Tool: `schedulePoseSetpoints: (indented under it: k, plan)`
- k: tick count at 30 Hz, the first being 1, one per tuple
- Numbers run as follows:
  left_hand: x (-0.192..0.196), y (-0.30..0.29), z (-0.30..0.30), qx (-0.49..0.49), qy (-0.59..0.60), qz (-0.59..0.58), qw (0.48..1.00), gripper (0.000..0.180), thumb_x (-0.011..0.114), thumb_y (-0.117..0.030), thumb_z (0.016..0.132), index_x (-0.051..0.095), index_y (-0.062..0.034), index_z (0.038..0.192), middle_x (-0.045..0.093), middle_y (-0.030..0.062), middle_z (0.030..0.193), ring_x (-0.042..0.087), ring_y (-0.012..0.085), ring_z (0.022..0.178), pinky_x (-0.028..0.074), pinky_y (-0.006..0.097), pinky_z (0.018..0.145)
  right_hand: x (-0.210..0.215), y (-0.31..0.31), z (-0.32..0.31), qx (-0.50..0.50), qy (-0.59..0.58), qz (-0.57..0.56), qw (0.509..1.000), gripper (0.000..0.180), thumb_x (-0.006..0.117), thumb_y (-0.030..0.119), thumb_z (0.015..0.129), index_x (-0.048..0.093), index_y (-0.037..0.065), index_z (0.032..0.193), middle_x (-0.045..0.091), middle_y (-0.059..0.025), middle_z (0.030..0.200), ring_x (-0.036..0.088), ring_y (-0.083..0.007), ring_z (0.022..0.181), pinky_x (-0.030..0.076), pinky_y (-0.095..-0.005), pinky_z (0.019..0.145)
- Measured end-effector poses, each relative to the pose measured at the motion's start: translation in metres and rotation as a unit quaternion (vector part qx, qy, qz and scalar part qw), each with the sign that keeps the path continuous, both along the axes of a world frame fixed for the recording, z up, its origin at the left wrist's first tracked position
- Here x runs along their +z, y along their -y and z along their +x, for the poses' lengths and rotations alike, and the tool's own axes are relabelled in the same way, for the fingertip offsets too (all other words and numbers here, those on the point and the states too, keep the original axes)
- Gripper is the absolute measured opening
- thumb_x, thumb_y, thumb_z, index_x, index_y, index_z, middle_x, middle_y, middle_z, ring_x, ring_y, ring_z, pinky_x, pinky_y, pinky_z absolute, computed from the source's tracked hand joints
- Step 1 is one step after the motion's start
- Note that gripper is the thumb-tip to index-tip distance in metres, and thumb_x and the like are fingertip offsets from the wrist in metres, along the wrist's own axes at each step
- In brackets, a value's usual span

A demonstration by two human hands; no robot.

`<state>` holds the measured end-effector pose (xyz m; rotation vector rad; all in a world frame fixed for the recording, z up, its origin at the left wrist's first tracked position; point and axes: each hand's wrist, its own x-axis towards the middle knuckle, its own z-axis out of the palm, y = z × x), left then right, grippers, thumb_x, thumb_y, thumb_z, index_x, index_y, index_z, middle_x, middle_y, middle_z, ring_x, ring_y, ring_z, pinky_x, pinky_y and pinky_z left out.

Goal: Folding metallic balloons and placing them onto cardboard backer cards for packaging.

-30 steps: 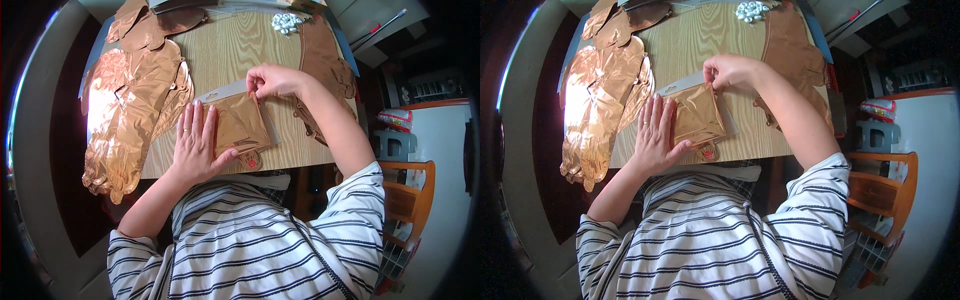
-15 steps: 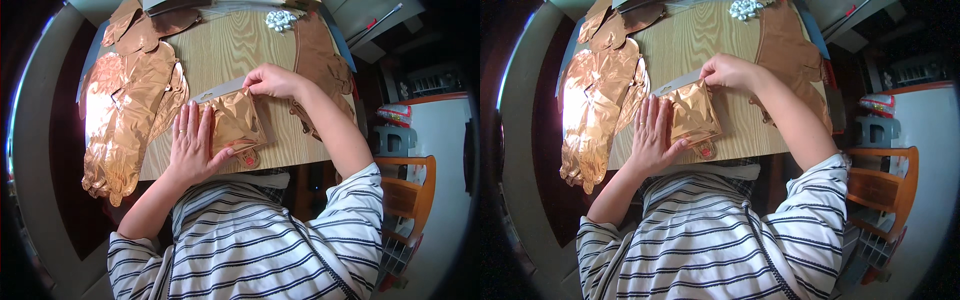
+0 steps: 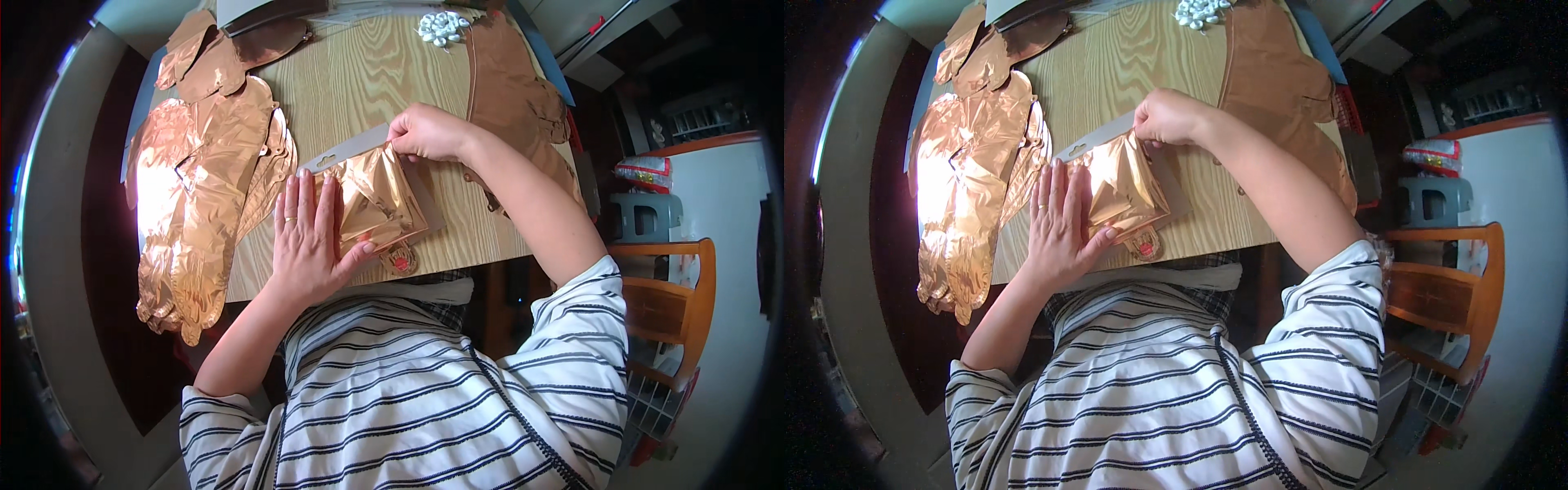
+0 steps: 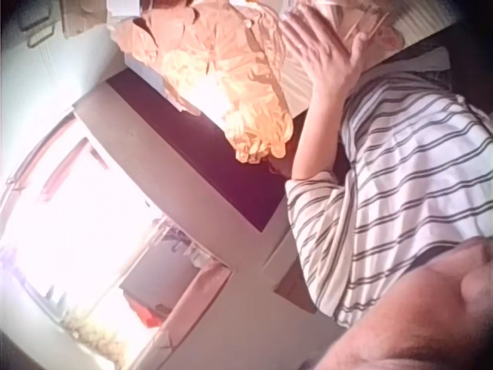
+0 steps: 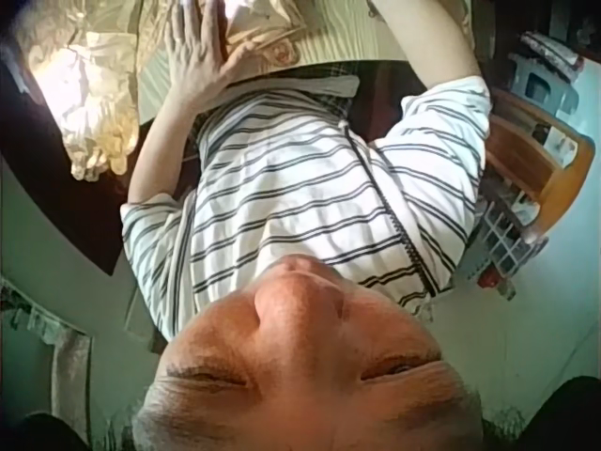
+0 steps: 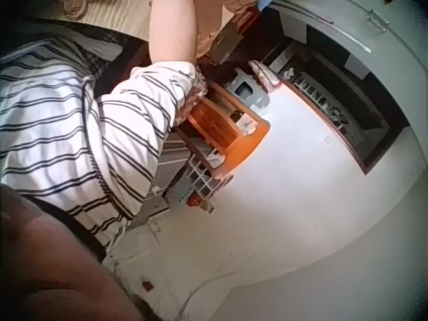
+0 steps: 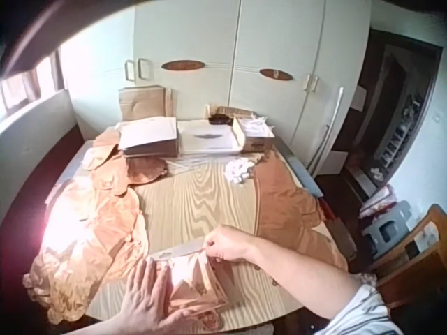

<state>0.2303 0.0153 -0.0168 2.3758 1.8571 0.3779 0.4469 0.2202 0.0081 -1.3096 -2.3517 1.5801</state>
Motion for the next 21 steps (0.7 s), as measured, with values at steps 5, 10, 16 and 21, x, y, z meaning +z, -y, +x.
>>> schedulePoseSetpoints:
  k: [5, 10, 16, 21]
  plan:
    - [0.000, -0.001, 0.001, 0.000, -0.009, -0.002, 1.000, 0.100, 0.048, -0.072, 0.094, 0.024, -0.0016, 0.160, 0.022, 0.0344, 0.162, 0.017, 0.0484, 0.153, 0.012, 0.056, 0.124, -0.003, 0.003, 0.006, 0.027, -0.025, 0.075, 0.996, 0.011, 0.067, 0.007, 0.090, 0.071, -0.002, 0.087, 0.068, -0.0037, 0.075, 0.061, -0.0099, 0.068, 0.049, -0.0273, 0.065]
    - [0.000, 0.000, 0.000, 0.001, -0.007, -0.003, 1.000, 0.099, 0.047, -0.071, 0.094, 0.024, -0.0012, 0.161, 0.020, 0.0343, 0.163, 0.016, 0.0485, 0.153, 0.011, 0.055, 0.124, 0.004, 0.000, 0.008, 0.037, -0.017, -0.005, 0.999, 0.012, 0.069, 0.010, 0.090, 0.071, -0.002, 0.087, 0.066, -0.0030, 0.073, 0.060, -0.0099, 0.067, 0.048, -0.0269, 0.064]
    - [-0.001, -0.001, 0.000, 0.000, -0.004, -0.013, 1.000, 0.100, 0.047, -0.072, 0.094, 0.022, -0.0026, 0.162, 0.019, 0.0340, 0.163, 0.015, 0.0486, 0.154, 0.010, 0.056, 0.124, 0.002, 0.003, 0.004, 0.007, -0.002, -0.046, 0.999, 0.015, 0.066, 0.011, 0.091, 0.069, -0.001, 0.081, 0.064, -0.0019, 0.069, 0.058, -0.0093, 0.063, 0.046, -0.0261, 0.061]
    - [0.000, -0.001, 0.000, 0.002, -0.005, -0.014, 1.000, 0.100, 0.048, -0.072, 0.094, 0.022, -0.0032, 0.162, 0.019, 0.0338, 0.163, 0.015, 0.0483, 0.154, 0.010, 0.056, 0.124, 0.011, 0.005, 0.004, 0.045, 0.050, 0.070, 0.995, 0.010, 0.067, 0.010, 0.087, 0.069, 0.000, 0.085, 0.064, -0.0049, 0.068, 0.060, -0.0134, 0.064, 0.048, -0.0298, 0.063]
